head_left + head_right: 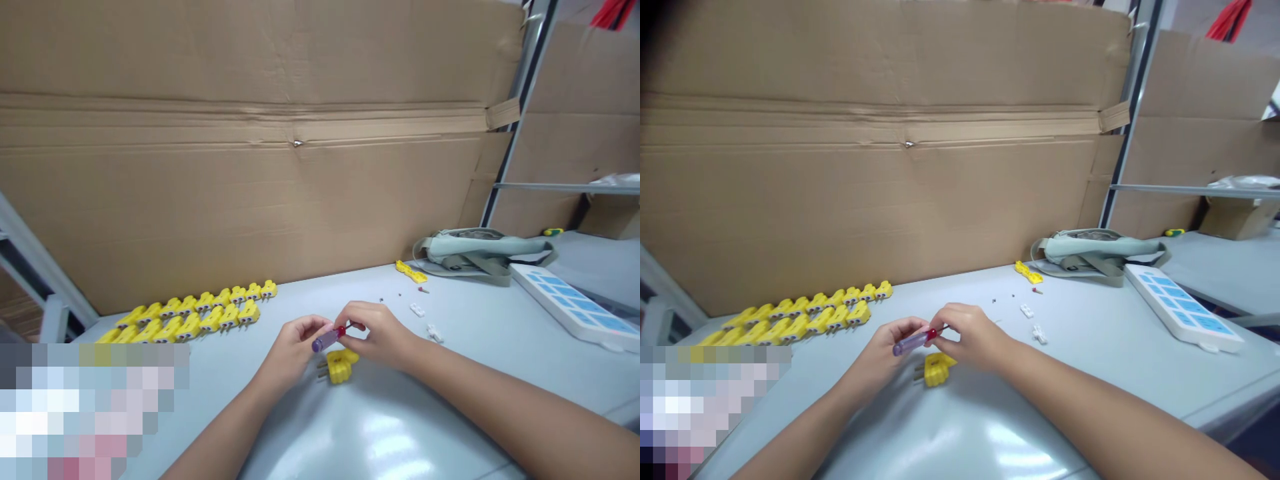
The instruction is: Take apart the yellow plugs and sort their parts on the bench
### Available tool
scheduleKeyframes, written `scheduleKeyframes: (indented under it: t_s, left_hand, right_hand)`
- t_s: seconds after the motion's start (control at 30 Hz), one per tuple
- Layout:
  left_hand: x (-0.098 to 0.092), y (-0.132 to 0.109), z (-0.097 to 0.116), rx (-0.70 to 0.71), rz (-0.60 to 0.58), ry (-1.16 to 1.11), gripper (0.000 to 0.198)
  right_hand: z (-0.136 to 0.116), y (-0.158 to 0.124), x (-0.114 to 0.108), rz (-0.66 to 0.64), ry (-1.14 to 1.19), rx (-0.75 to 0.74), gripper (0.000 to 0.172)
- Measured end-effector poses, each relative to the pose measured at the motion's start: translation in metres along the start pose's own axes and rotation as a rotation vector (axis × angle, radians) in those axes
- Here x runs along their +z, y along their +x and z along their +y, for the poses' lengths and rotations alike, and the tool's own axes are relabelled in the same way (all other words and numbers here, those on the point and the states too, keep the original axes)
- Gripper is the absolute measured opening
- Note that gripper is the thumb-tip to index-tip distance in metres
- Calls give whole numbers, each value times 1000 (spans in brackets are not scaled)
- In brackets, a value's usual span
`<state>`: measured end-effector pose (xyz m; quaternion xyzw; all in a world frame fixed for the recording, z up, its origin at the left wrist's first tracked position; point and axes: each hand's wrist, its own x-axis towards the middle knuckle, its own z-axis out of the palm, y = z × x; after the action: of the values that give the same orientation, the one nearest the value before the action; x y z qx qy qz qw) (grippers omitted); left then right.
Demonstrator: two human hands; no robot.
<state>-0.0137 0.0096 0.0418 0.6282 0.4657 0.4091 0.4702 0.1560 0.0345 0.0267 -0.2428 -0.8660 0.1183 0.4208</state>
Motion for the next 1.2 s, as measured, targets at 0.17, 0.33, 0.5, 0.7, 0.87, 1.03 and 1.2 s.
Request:
scheduleKeyframes:
  t_s: [0.17,0.33,0.5,0.7,0.87,1.03,1.2]
  left_hand:
    - [1,2,-4,-32,-3,-25,22]
    - [1,4,-8,-62,-5,-30,28]
    - [-1,8,-14,-58,75,20,28]
    - [-8,12,-19,-115,211,111,27]
    - [-10,13,-19,-150,237,124,24]
    - [-10,14,-22,-147,221,134,24]
    - [-11,15,-22,-150,185,160,22]
  right_hand:
    - [-1,1,-6,-19,-43,34,13]
    - [1,1,-7,-54,-62,48,16]
    - [21,7,-28,-82,-172,61,11]
    - [67,6,-83,-264,-522,635,14]
    - [88,-3,-100,-344,-553,705,17]
    - [97,-7,-100,-401,-539,728,15]
    - [108,-12,-96,-414,-522,758,13]
